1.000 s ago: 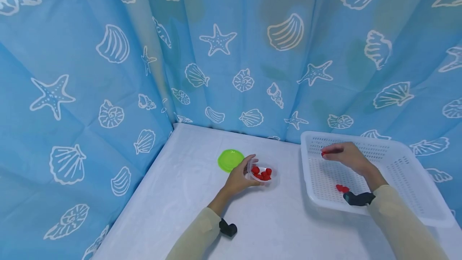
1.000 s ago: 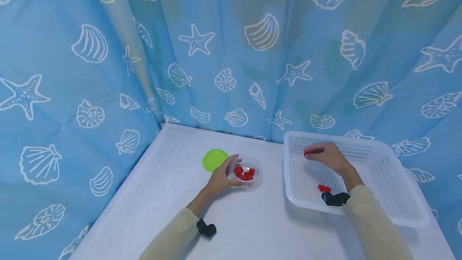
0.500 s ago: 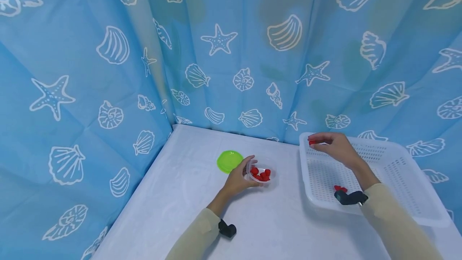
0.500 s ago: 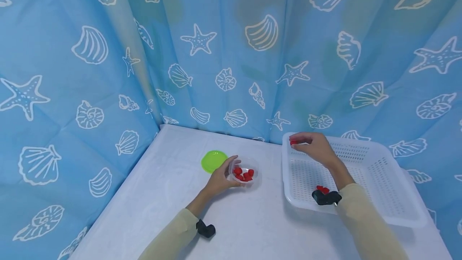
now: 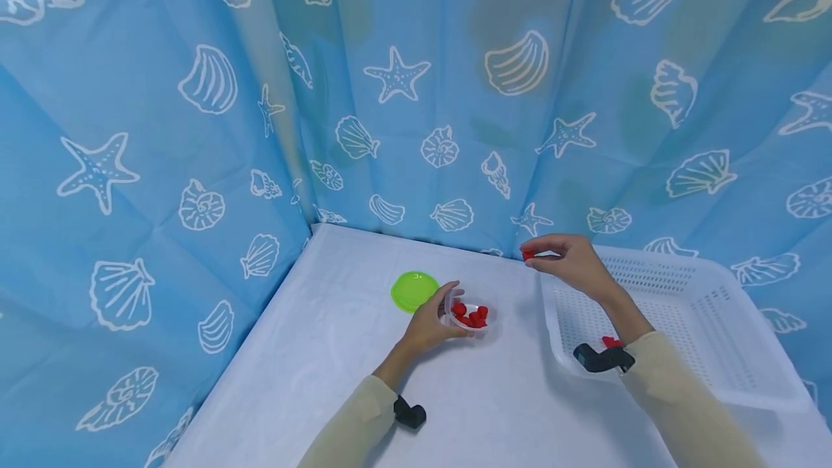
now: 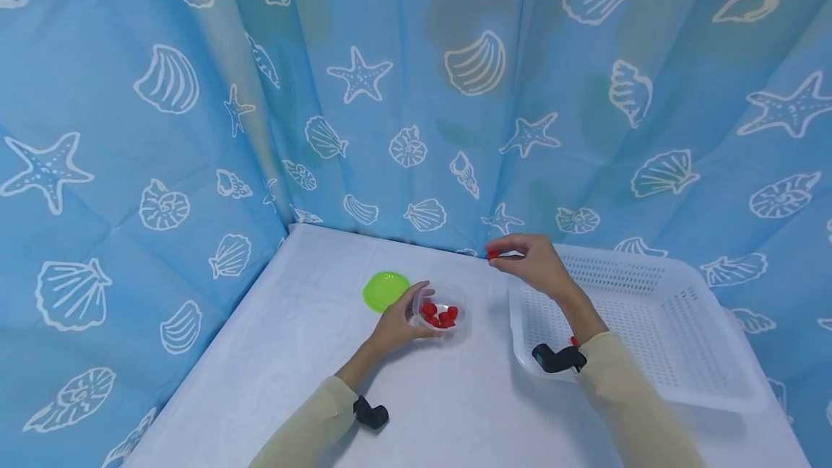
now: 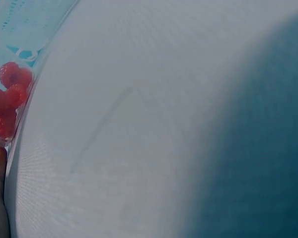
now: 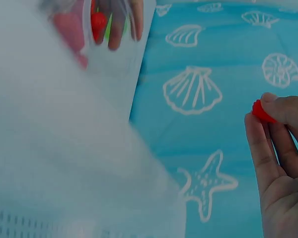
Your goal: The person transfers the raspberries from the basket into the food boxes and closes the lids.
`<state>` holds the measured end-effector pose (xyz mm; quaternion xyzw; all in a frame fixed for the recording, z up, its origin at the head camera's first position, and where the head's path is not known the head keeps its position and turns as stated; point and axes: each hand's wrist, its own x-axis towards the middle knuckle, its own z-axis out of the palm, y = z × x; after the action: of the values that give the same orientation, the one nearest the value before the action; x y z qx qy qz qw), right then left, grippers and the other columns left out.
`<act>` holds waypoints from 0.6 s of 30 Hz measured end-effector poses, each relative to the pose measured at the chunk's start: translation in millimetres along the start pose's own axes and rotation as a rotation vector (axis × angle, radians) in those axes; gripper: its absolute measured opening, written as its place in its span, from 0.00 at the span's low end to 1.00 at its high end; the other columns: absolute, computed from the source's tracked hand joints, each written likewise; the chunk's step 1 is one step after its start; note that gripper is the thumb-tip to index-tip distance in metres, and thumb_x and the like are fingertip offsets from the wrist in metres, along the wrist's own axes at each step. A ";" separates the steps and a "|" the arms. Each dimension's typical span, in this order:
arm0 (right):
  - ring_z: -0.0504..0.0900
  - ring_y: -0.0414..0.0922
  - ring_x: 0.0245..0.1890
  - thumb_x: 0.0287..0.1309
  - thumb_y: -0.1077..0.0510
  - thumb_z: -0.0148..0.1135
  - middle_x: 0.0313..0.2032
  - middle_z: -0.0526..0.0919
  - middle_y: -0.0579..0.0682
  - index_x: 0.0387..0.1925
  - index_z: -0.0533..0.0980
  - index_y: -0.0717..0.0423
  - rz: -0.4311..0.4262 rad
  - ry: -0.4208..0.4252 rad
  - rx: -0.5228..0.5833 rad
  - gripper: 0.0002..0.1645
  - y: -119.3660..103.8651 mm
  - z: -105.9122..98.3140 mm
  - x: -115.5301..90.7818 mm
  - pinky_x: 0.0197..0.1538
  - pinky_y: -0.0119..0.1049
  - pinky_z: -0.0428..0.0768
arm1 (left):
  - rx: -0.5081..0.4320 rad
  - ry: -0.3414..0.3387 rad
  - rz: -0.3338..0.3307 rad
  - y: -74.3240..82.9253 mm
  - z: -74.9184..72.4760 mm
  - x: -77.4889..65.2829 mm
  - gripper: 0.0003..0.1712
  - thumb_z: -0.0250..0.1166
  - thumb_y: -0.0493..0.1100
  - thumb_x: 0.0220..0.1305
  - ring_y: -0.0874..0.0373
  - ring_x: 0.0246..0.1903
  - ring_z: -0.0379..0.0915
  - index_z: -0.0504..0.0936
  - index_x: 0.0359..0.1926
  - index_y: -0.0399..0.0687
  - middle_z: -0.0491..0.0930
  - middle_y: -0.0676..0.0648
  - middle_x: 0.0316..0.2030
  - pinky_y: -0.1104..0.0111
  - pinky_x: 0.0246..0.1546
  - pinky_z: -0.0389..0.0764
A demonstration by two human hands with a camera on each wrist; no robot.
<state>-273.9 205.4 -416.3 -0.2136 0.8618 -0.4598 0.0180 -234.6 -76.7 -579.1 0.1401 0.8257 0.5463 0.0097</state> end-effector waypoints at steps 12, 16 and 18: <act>0.83 0.50 0.47 0.54 0.61 0.71 0.47 0.84 0.50 0.49 0.83 0.53 -0.003 -0.107 0.034 0.18 -12.3 48.3 14.3 0.45 0.40 0.83 | -0.012 -0.002 0.013 1.5 -1.4 -1.0 0.55 0.80 0.54 0.44 0.64 0.62 0.67 0.61 0.72 0.62 0.73 0.63 0.61 0.64 0.56 0.75; 0.82 0.50 0.47 0.53 0.62 0.72 0.46 0.84 0.48 0.48 0.83 0.51 -0.002 -0.155 -0.008 0.19 -8.9 64.0 16.3 0.46 0.40 0.83 | -0.011 0.001 0.013 1.4 -2.2 -1.5 0.55 0.80 0.54 0.44 0.64 0.62 0.67 0.62 0.72 0.62 0.72 0.63 0.61 0.64 0.56 0.75; 0.82 0.50 0.47 0.52 0.62 0.72 0.45 0.84 0.47 0.47 0.83 0.50 -0.008 -0.179 -0.031 0.18 -6.7 71.1 16.9 0.46 0.40 0.83 | -0.010 0.004 0.008 1.3 -2.5 -1.8 0.55 0.80 0.54 0.44 0.64 0.62 0.67 0.62 0.72 0.63 0.72 0.65 0.60 0.64 0.56 0.75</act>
<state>-270.7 139.9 -449.1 -0.2577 0.8629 -0.4254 0.0896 -233.0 -78.9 -577.2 0.1426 0.8224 0.5507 0.0067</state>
